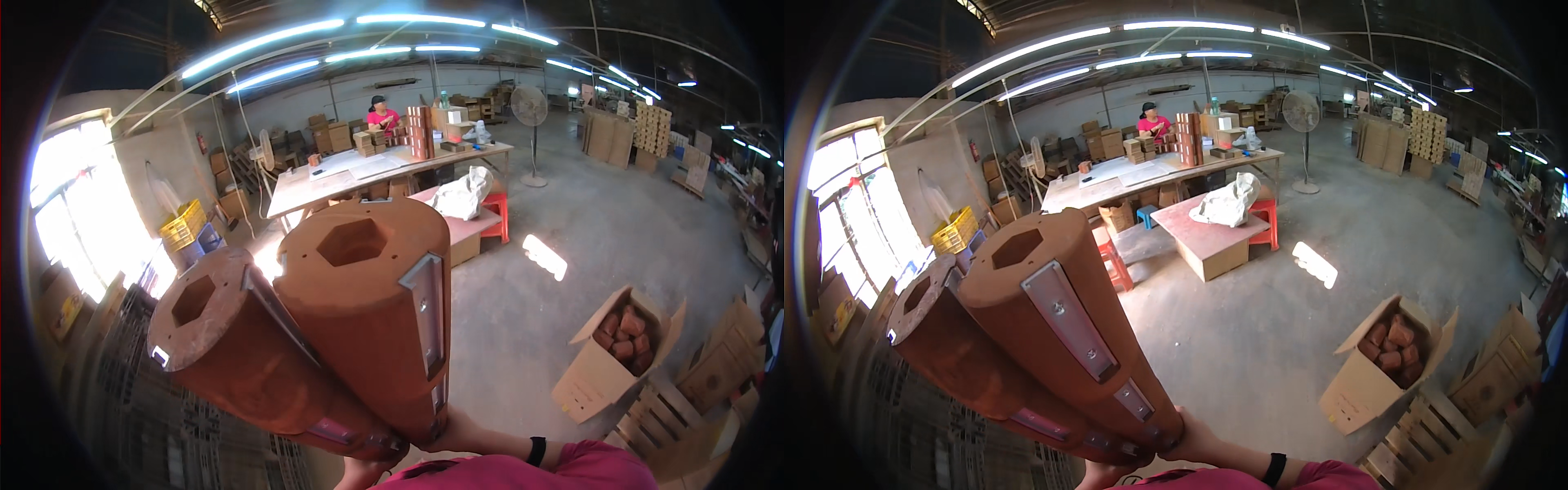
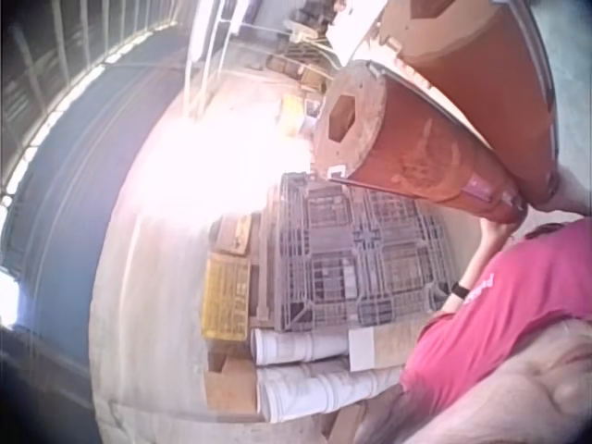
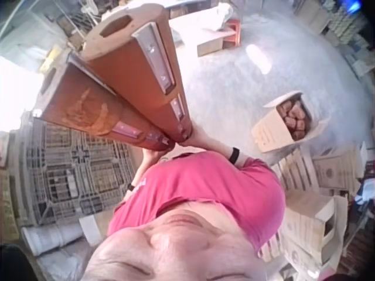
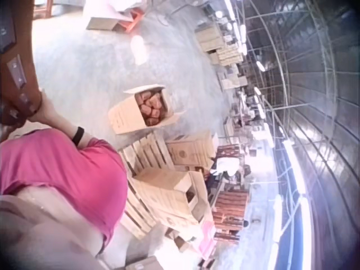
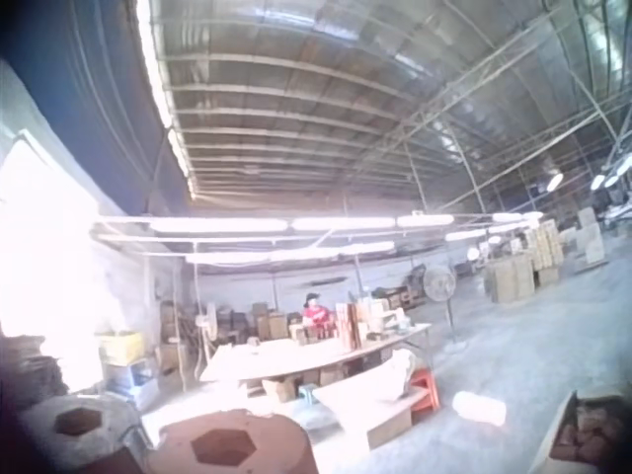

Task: The recorder moves large wooden cylinders with metal brackets between workbenches and pallets.

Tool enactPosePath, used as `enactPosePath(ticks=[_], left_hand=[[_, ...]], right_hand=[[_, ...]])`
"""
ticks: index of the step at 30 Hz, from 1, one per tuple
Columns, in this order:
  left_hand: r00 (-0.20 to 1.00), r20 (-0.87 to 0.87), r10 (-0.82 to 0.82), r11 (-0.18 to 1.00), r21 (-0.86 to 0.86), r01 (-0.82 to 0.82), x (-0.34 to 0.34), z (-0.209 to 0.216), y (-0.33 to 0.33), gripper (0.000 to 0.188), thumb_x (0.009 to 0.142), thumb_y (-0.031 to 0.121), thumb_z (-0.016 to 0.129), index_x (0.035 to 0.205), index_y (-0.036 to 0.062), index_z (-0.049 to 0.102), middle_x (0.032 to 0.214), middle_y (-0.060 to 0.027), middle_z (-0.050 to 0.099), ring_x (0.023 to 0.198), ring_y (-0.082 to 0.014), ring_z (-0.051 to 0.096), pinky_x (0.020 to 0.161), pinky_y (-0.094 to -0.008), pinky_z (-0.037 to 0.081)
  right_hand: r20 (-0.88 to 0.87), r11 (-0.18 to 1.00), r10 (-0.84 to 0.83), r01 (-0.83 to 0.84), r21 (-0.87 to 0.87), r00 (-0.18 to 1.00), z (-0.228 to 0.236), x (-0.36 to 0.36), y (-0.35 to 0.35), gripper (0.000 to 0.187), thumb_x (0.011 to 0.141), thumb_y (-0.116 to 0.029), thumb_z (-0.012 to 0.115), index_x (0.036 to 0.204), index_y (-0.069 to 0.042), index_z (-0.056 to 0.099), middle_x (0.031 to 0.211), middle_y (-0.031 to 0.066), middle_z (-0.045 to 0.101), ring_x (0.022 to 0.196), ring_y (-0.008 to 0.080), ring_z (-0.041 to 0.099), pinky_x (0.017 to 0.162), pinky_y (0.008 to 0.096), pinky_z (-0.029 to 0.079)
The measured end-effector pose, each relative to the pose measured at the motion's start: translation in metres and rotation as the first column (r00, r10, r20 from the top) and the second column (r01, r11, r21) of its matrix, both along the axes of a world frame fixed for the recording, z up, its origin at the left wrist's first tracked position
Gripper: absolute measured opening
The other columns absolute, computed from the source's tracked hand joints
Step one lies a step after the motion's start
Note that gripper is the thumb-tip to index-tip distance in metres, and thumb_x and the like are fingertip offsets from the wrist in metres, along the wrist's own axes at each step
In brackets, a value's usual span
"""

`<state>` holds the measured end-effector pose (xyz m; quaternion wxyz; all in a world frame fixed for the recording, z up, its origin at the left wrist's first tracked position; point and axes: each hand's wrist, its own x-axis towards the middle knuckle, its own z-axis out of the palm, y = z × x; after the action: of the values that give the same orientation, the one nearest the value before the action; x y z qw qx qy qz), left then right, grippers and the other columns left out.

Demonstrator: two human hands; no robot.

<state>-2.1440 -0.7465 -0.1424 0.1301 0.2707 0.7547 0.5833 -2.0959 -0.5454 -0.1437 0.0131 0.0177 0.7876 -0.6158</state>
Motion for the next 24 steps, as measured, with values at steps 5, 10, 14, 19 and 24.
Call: enactPosePath(ticks=[5,10,14,19,24], left_hand=[[0.982,-0.160,-0.100,0.995,0.004,0.102,-0.116,0.011,0.034,0.024,0.064,0.012,0.069,0.083,0.0069,0.055,0.077,-0.0018,0.056,0.072,-0.0131,0.054,0.065,-0.0273,0.043],[0.983,-0.134,-0.129,0.992,-0.029,0.126,-0.218,0.020,0.075,0.030,0.060,0.010,0.071,0.087,0.0071,0.058,0.080,-0.0019,0.057,0.073,-0.0138,0.054,0.061,-0.0285,0.045],[0.985,-0.127,-0.120,0.992,0.029,0.124,-0.304,0.027,0.121,0.022,0.063,0.013,0.070,0.079,0.0060,0.057,0.073,-0.0016,0.057,0.069,-0.0118,0.055,0.063,-0.0261,0.044],[0.985,-0.173,-0.013,0.999,-0.042,0.006,-0.397,0.041,0.174,0.024,0.062,0.016,0.071,0.079,0.0063,0.057,0.070,-0.0015,0.057,0.068,-0.0129,0.056,0.062,-0.0257,0.044],[0.954,-0.298,0.006,0.983,-0.174,-0.060,-0.513,0.004,0.194,0.038,0.060,0.023,0.073,0.091,0.0078,0.057,0.089,-0.0052,0.058,0.082,-0.0175,0.056,0.073,-0.0311,0.044]], right_hand=[[0.046,0.993,-0.112,0.113,-0.015,0.993,0.020,-0.097,0.025,0.081,0.049,-0.027,0.077,0.114,-0.004,0.035,0.103,0.0155,0.053,0.099,0.0235,0.051,0.081,0.0339,0.042],[-0.017,0.987,-0.134,0.132,-0.089,0.991,0.012,-0.202,0.063,0.080,0.049,-0.026,0.077,0.114,-0.004,0.036,0.101,0.0155,0.053,0.098,0.0249,0.051,0.079,0.0340,0.042],[-0.071,0.989,-0.137,0.133,-0.059,0.988,0.006,-0.290,0.104,0.080,0.048,-0.025,0.078,0.114,-0.004,0.037,0.102,0.0154,0.053,0.099,0.0248,0.051,0.080,0.0342,0.042],[-0.063,0.988,-0.145,0.141,-0.063,0.987,0.018,-0.391,0.153,0.079,0.048,-0.025,0.077,0.113,-0.004,0.038,0.100,0.0157,0.054,0.097,0.0249,0.052,0.080,0.0346,0.041],[-0.050,0.996,-0.094,0.094,0.009,0.994,0.012,-0.499,0.194,0.080,0.047,-0.022,0.078,0.113,-0.003,0.036,0.098,0.0136,0.055,0.089,0.0212,0.055,0.075,0.0314,0.044]])
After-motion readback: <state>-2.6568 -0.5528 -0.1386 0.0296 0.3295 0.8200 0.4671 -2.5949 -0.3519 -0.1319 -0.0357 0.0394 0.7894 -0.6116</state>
